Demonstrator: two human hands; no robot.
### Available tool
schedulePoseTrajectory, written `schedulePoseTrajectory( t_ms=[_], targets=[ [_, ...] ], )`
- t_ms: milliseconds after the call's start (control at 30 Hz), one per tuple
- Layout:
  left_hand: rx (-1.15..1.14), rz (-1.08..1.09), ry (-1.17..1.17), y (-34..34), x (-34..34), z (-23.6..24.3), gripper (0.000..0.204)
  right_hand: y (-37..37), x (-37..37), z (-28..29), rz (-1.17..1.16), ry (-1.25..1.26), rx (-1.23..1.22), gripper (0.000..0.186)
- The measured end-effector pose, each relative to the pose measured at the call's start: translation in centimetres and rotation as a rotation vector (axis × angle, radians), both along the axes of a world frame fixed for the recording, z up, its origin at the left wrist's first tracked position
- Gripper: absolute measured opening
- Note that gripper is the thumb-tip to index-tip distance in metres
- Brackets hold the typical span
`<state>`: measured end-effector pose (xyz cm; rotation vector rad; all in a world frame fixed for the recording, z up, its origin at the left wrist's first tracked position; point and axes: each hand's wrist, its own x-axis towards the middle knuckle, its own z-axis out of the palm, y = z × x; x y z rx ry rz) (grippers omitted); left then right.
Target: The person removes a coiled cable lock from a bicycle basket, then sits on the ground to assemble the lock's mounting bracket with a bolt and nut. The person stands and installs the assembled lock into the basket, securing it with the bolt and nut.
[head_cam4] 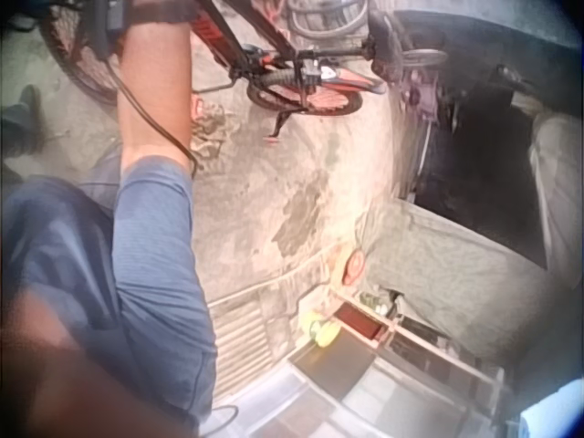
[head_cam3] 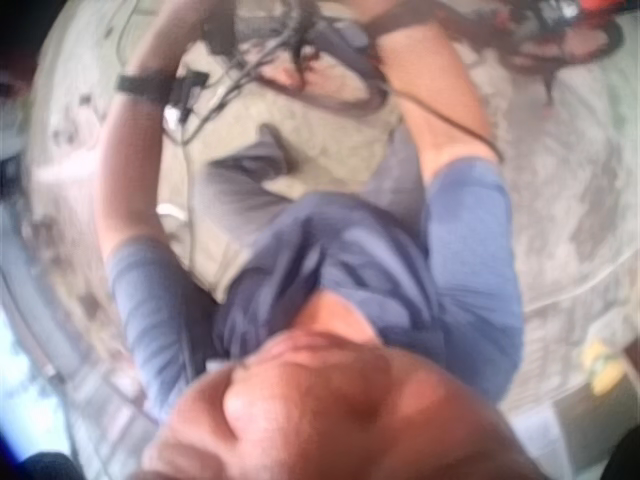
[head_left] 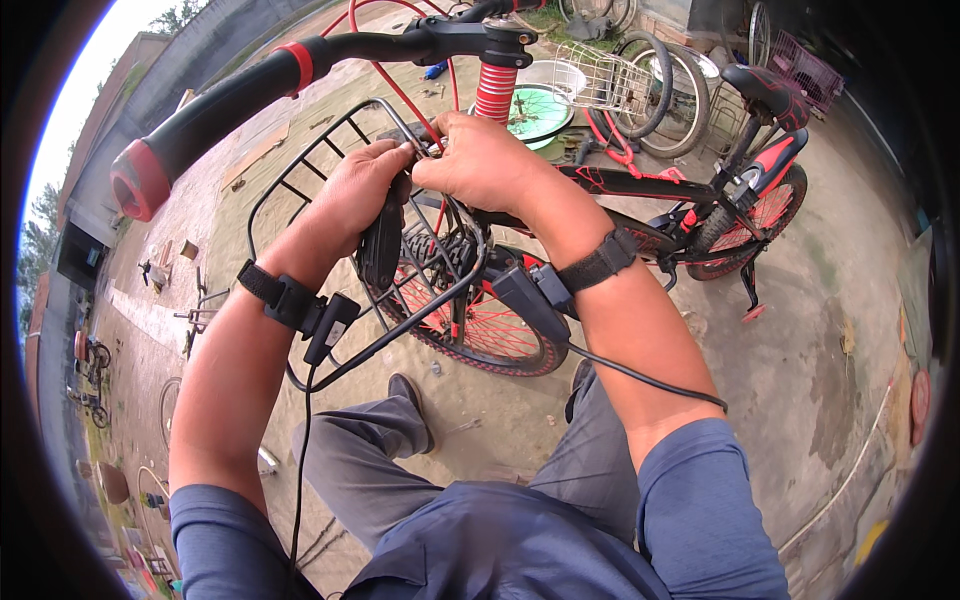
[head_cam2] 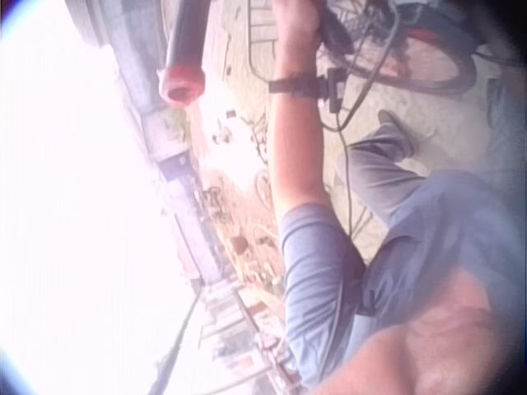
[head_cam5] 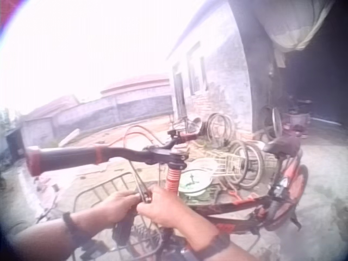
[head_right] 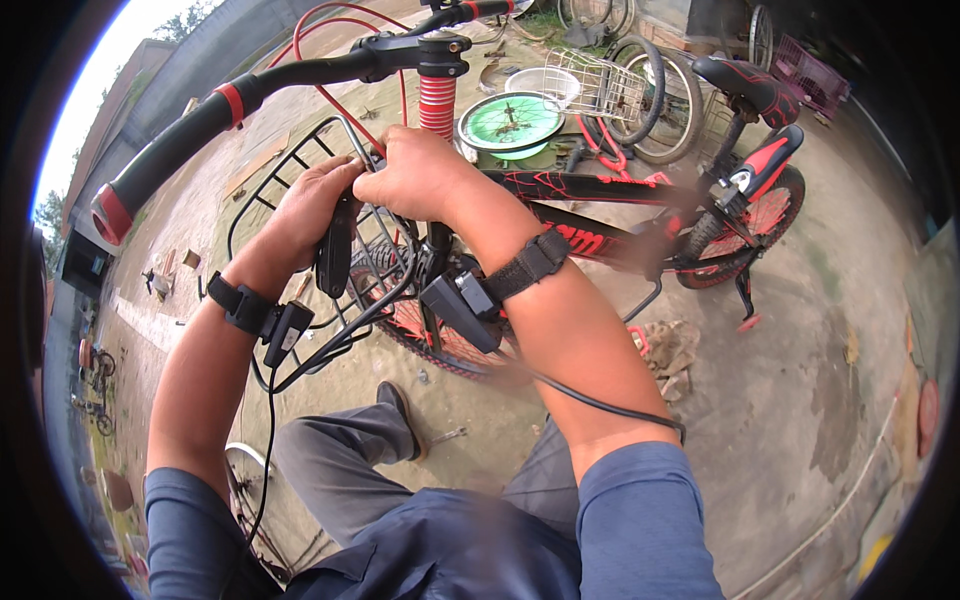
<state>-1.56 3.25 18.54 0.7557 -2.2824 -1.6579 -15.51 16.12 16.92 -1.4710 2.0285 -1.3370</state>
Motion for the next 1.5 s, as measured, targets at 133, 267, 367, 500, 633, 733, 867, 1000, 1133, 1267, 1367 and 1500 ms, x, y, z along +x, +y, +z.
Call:
schedulePoseTrajectory(
  t_ms=[133,267,367,500,633,733,867,1000,1133,1267,1367,1500],
  targets=[
    [-0.002,0.008,0.011,-0.16,-0.05,-0.08,0.02,-0.13,0.02,-0.12,-0.009,0.014,-0.037,0.057],
    [-0.007,-0.001,0.026,-0.22,-0.28,-0.06,0.017,-0.23,0.06,-0.2,-0.019,0.033,-0.042,0.056],
    [-0.016,0.015,0.015,-0.11,-0.26,-0.04,0.021,-0.11,-0.02,-0.19,-0.008,0.009,-0.048,0.053],
    [-0.026,0.0,0.043,0.08,-0.15,-0.11,0.02,-0.2,-0.1,-0.02,-0.021,0.079,-0.007,0.056],
    [-0.007,-0.013,0.043,0.02,-0.35,0.15,0.017,-0.15,-0.14,-0.11,-0.014,0.064,-0.018,0.058],
    [0.016,0.004,0.009,0.02,-0.04,0.42,0.017,-0.22,-0.23,-0.12,-0.008,0.072,0.004,0.059],
    [0.044,-0.002,0.039,0.16,0.13,0.22,0.019,-0.45,-0.16,-0.16,-0.026,0.064,-0.017,0.056],
    [0.036,-0.004,0.052,0.02,-0.13,0.16,0.019,-0.52,-0.1,-0.26,-0.014,0.055,-0.02,0.054],
    [0.049,0.02,0.016,-0.08,0.09,0.34,0.019,-0.54,-0.15,-0.32,-0.025,0.059,-0.035,0.053],
    [0.011,-0.018,0.045,-0.04,0.03,0.09,0.021,-0.59,-0.27,-0.23,-0.015,0.079,-0.012,0.056],
    [0.01,0.001,0.02,-0.19,-0.21,0.03,0.022,-0.58,-0.29,-0.16,0.002,0.075,0.021,0.059],
    [0.05,0.011,0.032,-0.19,0.1,0.08,0.02,-0.54,-0.12,-0.13,-0.03,0.077,0.0,0.052]
  ],
)
